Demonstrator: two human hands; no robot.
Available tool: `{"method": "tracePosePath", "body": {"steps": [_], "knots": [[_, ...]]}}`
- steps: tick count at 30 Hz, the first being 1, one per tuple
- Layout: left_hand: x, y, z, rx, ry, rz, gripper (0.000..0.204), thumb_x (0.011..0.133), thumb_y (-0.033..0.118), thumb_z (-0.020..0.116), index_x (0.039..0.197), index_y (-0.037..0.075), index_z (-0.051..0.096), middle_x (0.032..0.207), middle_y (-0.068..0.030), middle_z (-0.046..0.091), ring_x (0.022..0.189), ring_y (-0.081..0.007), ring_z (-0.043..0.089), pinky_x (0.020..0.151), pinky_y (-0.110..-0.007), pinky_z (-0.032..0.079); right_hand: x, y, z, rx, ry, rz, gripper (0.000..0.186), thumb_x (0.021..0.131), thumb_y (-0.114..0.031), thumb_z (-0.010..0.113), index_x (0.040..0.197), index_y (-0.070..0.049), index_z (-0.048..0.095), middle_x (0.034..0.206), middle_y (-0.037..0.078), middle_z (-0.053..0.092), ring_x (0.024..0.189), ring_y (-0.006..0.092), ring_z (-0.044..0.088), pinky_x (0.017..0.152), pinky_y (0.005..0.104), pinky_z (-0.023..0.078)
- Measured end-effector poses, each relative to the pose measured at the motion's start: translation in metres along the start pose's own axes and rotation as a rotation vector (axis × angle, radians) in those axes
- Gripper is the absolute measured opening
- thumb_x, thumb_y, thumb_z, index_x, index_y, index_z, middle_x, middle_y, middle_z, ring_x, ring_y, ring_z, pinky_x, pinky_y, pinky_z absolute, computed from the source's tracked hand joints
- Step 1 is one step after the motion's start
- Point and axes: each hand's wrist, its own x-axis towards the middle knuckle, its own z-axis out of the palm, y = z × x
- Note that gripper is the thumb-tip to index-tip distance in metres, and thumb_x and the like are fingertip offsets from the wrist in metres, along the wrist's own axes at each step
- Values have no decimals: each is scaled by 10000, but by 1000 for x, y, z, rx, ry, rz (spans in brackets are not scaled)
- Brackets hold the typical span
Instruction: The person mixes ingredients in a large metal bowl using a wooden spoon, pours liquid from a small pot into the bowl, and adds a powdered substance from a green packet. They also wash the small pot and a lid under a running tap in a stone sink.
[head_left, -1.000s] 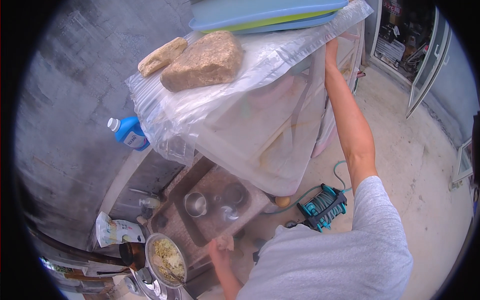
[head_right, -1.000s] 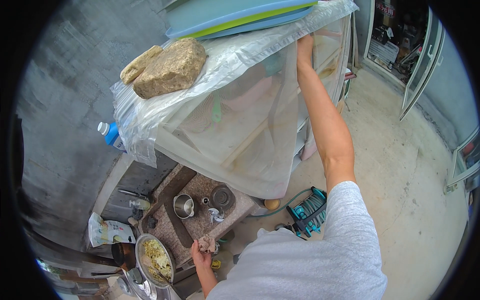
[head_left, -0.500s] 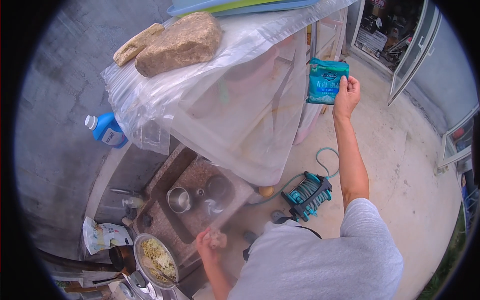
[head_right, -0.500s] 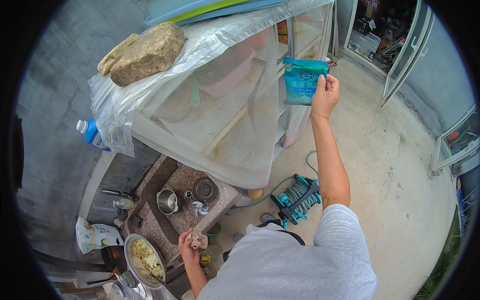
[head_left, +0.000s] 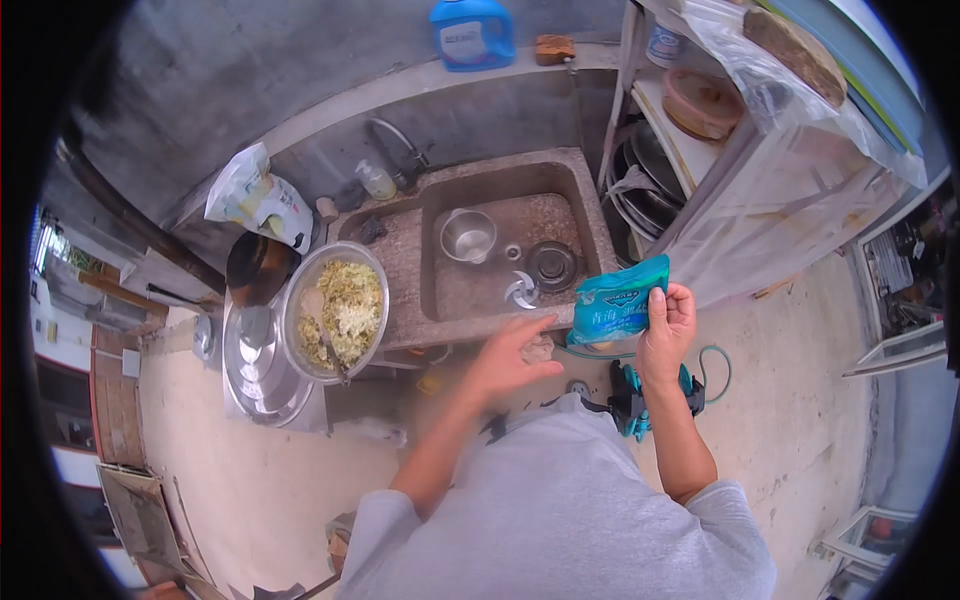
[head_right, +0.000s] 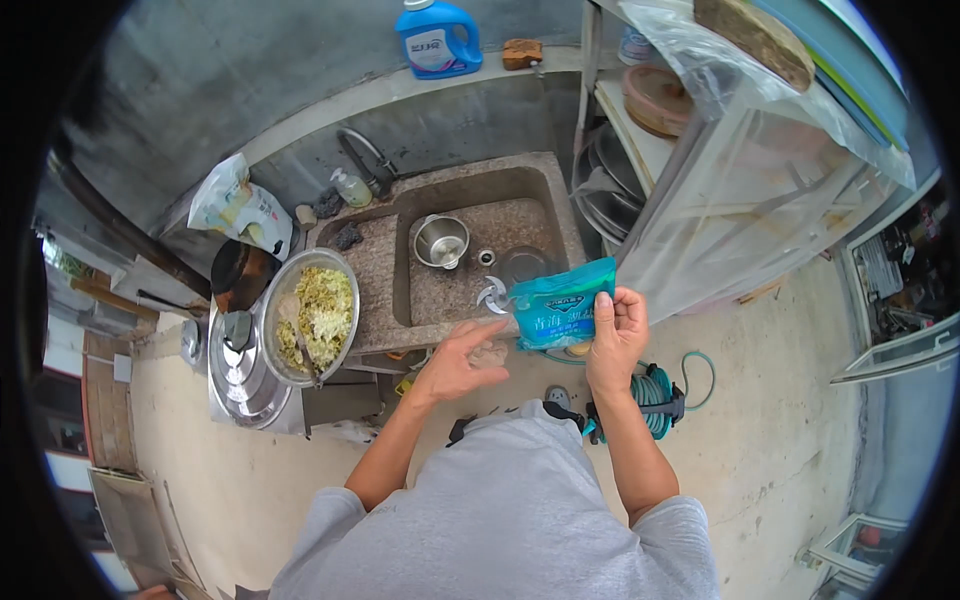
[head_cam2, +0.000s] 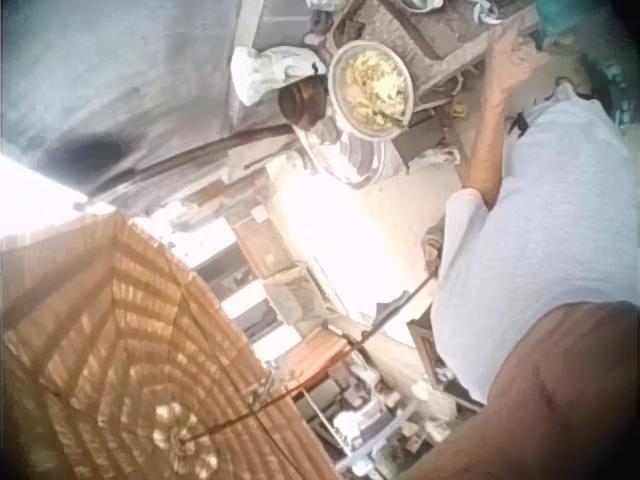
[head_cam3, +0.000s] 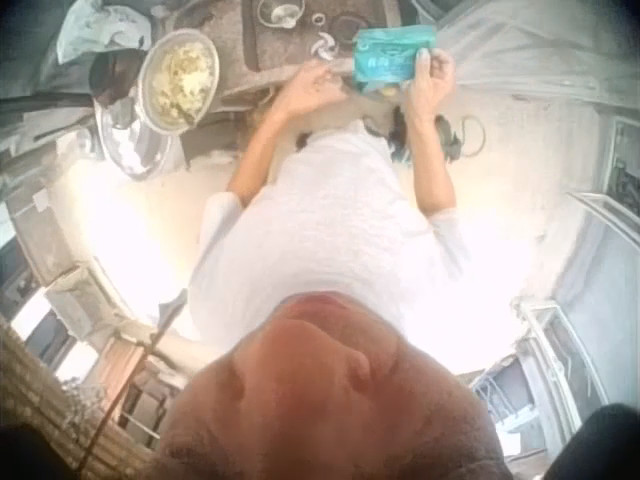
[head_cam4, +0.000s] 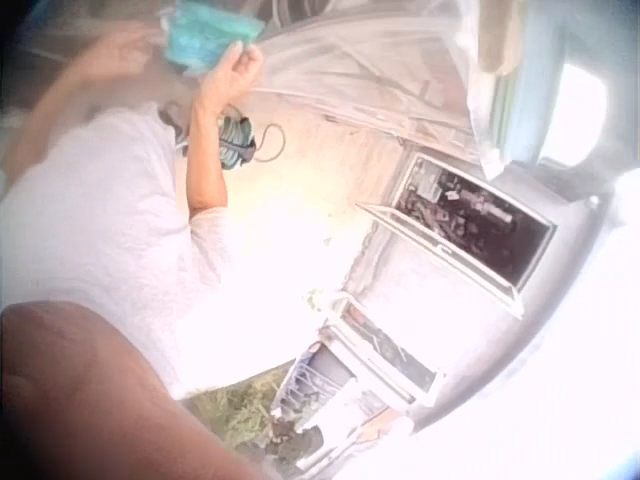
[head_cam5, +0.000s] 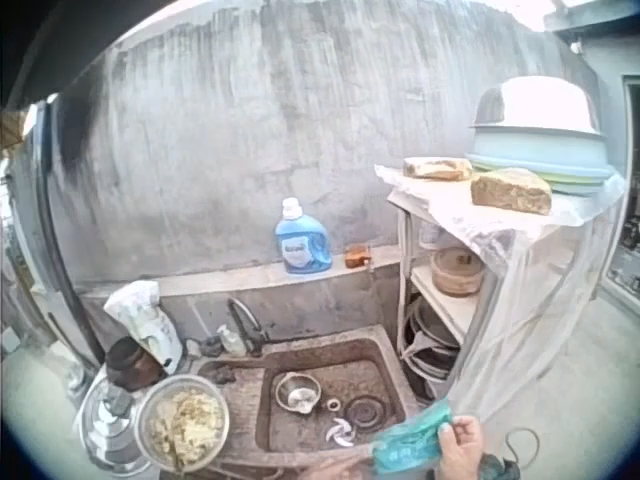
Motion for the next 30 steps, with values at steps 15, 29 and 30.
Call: {"method": "tracePosePath", "body": {"steps": [15,29,30], "knots": [[-307,-104,-180,-216,676,-211,376,1002,281,794,1288,41,751,1126,-140,747,1015,-255,715,880,-397,558,-223,150,294,50,-1521,682,796,897,-246,940,1556,-26,551,1441,103,672,1291,190,637,1118,385,527],[-350,-251,-250,215,1043,-1082,620,945,533,804,1296,56,619,1181,-211,713,993,-408,739,844,-532,577,-180,284,429,-31,-1179,779,638,927,-135,864,1474,4,569,1373,133,701,1179,277,722,1068,452,590],[-344,-273,-247,317,1051,-1066,623,950,528,796,1330,77,594,1156,-193,674,1005,-426,731,849,-550,579,-162,288,427,-3,-1236,760,692,959,-154,812,1549,20,495,1439,147,659,1261,299,692,1104,458,581]]}}
